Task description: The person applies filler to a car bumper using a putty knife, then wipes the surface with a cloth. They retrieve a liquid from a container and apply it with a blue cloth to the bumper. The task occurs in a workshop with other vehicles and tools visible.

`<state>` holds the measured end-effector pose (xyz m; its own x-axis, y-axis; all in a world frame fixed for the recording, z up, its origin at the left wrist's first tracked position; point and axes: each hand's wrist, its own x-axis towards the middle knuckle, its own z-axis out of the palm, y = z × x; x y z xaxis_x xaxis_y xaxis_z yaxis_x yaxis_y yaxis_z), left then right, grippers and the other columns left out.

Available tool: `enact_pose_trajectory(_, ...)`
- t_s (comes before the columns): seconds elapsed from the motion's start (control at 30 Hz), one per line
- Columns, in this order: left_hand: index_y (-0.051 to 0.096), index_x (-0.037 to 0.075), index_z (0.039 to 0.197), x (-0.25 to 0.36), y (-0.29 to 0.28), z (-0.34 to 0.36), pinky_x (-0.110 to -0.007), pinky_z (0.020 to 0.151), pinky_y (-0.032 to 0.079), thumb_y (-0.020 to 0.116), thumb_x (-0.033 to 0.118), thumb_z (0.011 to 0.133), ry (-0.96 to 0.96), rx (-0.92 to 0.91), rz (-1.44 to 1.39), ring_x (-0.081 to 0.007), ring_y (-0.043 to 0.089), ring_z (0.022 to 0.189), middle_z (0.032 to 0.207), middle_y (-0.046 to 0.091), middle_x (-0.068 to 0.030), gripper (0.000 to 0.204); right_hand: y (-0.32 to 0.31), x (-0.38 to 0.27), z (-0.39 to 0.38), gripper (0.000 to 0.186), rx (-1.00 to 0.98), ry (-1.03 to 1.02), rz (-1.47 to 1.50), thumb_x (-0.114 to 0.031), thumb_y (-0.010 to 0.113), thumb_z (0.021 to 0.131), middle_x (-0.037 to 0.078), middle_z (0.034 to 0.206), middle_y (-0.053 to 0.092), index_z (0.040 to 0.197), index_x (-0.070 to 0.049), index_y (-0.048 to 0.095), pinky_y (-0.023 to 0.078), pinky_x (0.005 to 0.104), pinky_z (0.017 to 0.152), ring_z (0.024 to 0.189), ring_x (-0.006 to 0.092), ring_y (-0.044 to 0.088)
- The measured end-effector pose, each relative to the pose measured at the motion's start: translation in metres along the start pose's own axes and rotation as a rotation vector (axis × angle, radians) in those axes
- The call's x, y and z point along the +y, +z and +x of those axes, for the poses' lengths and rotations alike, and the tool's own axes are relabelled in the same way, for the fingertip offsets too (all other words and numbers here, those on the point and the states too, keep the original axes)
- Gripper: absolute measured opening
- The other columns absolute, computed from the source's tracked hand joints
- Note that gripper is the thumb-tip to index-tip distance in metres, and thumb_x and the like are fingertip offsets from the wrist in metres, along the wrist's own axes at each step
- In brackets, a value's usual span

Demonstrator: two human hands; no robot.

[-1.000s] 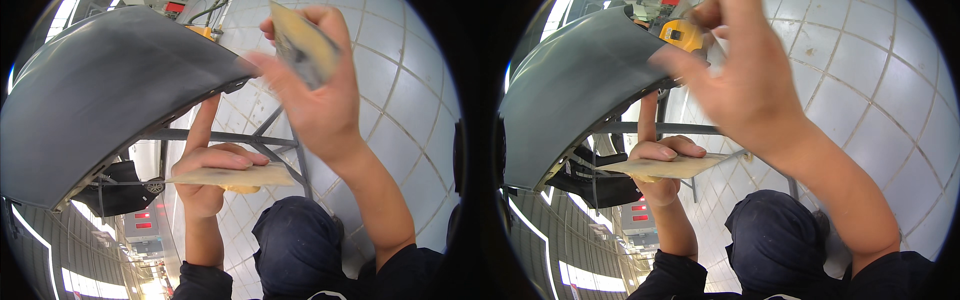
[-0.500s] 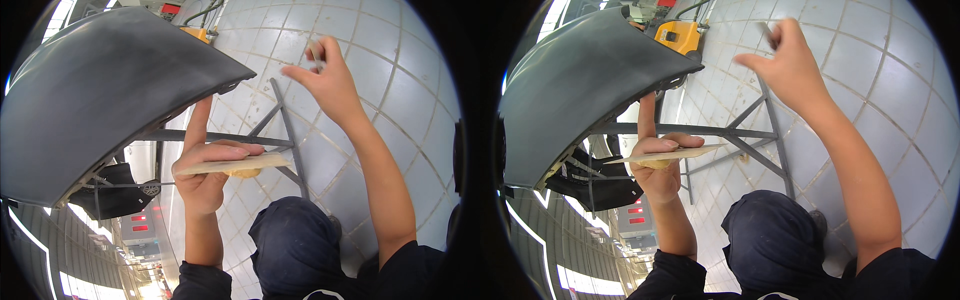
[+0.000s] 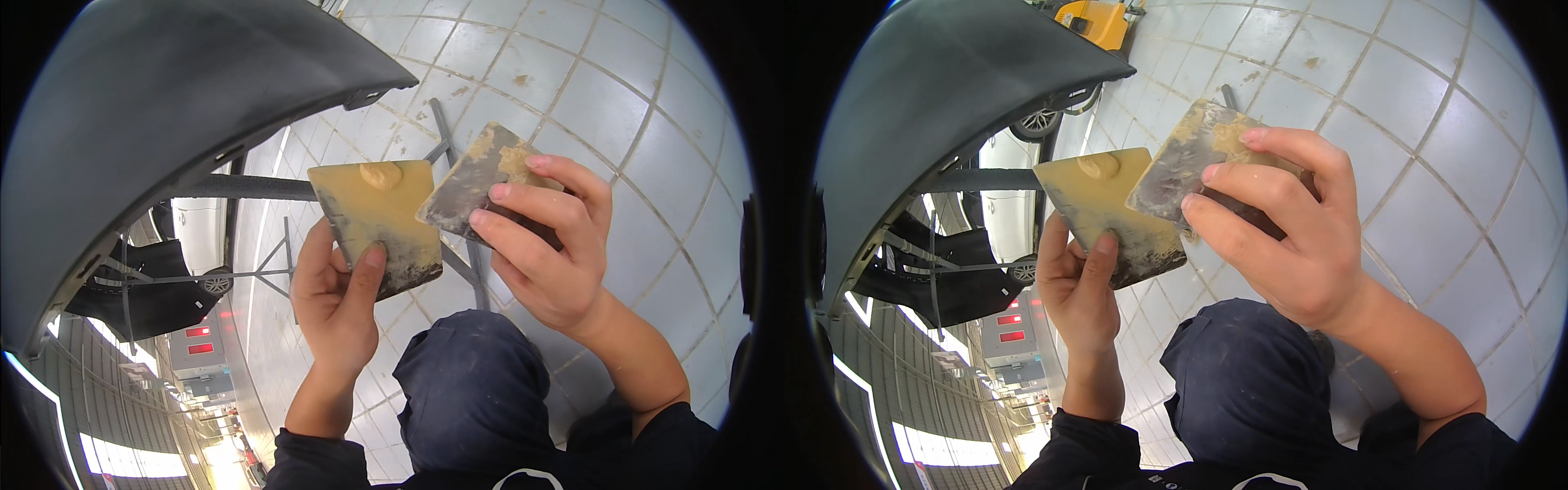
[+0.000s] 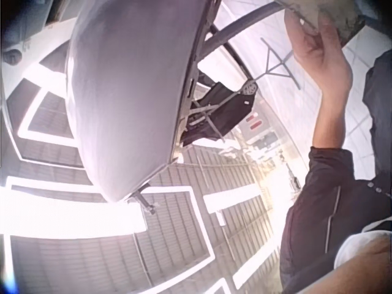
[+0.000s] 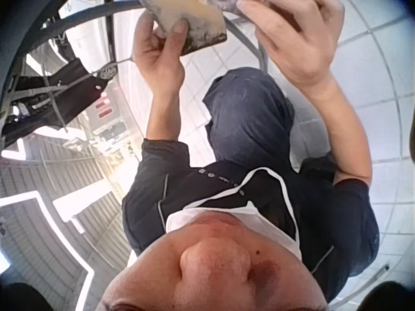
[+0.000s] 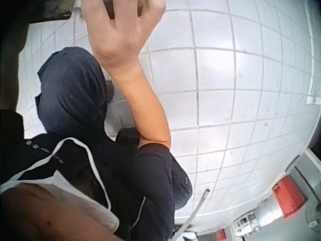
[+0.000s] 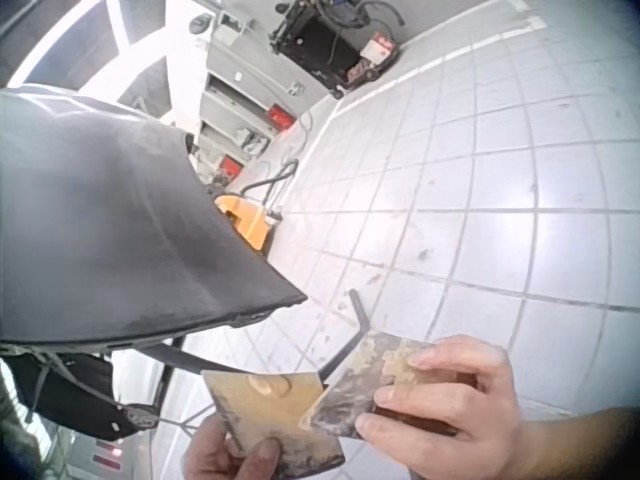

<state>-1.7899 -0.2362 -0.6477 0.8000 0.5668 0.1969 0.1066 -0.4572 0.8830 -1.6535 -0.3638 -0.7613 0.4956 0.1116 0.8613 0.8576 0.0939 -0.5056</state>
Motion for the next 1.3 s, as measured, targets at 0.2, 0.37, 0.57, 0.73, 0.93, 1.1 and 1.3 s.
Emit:
enact_pose_trajectory(0.2, 0.047, -0.007, 0.134, 0.014, 0.001, -0.003, -0.019, 0.083, 0.046, 0.054, -0.005, 0.096, 0.012, -0.018, 0.112, -0.0058, 0.060, 0.094, 0.103, 0.069, -0.0068, 0.039, 0.009, -0.004, 0.007, 0.037, -0.088, -0.037, 0.043, 0.005, 0.075, 0.059, 0.007, 0.104, 0.063, 0.093, -0.008, 0.072, 0.050, 0.0389, 0.081, 0.102, 0.0332, 0.056)
enact_pose_trajectory(0.37, 0.047, -0.008, 0.133, 0.008, -0.013, -0.003, -0.019, 0.083, 0.045, 0.054, -0.006, 0.096, 0.116, 0.058, 0.213, -0.0053, 0.059, 0.092, 0.102, 0.068, -0.0067, 0.038, 0.017, -0.005, 0.000, 0.036, -0.107, -0.013, 0.060, 0.004, 0.074, 0.057, 0.007, 0.101, 0.064, 0.092, -0.006, 0.072, 0.050, 0.0366, 0.076, 0.101, 0.0331, 0.055)
enact_pose_trajectory(0.57, 0.044, -0.009, 0.138, 0.007, -0.027, -0.006, -0.022, 0.089, 0.046, 0.058, -0.005, 0.094, 0.035, 0.005, 0.152, -0.0087, 0.063, 0.097, 0.107, 0.070, -0.0097, 0.047, 0.017, -0.017, 0.006, 0.038, -0.027, -0.032, 0.065, 0.005, 0.072, 0.055, 0.007, 0.101, 0.064, 0.091, -0.007, 0.072, 0.050, 0.0356, 0.076, 0.101, 0.0337, 0.055)
enact_pose_trajectory(0.73, 0.048, -0.008, 0.132, 0.013, -0.026, -0.014, -0.020, 0.081, 0.045, 0.056, -0.005, 0.096, 0.175, 0.096, 0.300, -0.0059, 0.059, 0.090, 0.101, 0.066, -0.0065, 0.037, 0.027, -0.022, 0.003, 0.038, -0.131, -0.017, 0.129, 0.005, 0.072, 0.055, 0.008, 0.101, 0.063, 0.091, -0.005, 0.071, 0.050, 0.0381, 0.078, 0.100, 0.0339, 0.055)
enact_pose_trajectory(0.93, 0.047, -0.003, 0.123, 0.004, -0.050, 0.007, -0.027, 0.086, 0.051, 0.057, 0.002, 0.097, 0.501, 0.043, 0.166, -0.0243, 0.066, 0.106, 0.133, 0.054, -0.0280, 0.029, 0.042, -0.021, -0.016, 0.038, 0.023, 0.204, 0.189, 0.002, 0.073, 0.060, 0.008, 0.110, 0.059, 0.096, -0.008, 0.067, 0.044, 0.0395, 0.086, 0.104, 0.0304, 0.052)
enact_pose_trajectory(1.1, 0.047, 0.011, 0.121, 0.032, -0.053, 0.055, -0.041, 0.067, 0.066, 0.058, 0.006, 0.096, 0.538, -0.439, 0.115, -0.0359, 0.073, 0.081, 0.154, 0.020, -0.0339, 0.029, 0.074, -0.050, 0.009, 0.052, 0.364, 0.484, 0.301, 0.010, 0.073, 0.072, 0.016, 0.130, 0.041, 0.118, -0.006, 0.056, 0.043, 0.0338, 0.092, 0.112, 0.0252, 0.047)
enact_pose_trajectory(1.3, 0.048, 0.001, 0.103, 0.076, -0.036, 0.064, -0.042, 0.056, 0.064, 0.064, 0.014, 0.095, 0.325, -0.651, -0.098, -0.0468, 0.071, 0.077, 0.145, 0.026, -0.0444, 0.022, 0.081, -0.069, 0.031, 0.052, 0.503, 0.508, 0.425, 0.007, 0.075, 0.071, 0.014, 0.129, 0.043, 0.118, -0.008, 0.058, 0.042, 0.0333, 0.091, 0.108, 0.0247, 0.048)
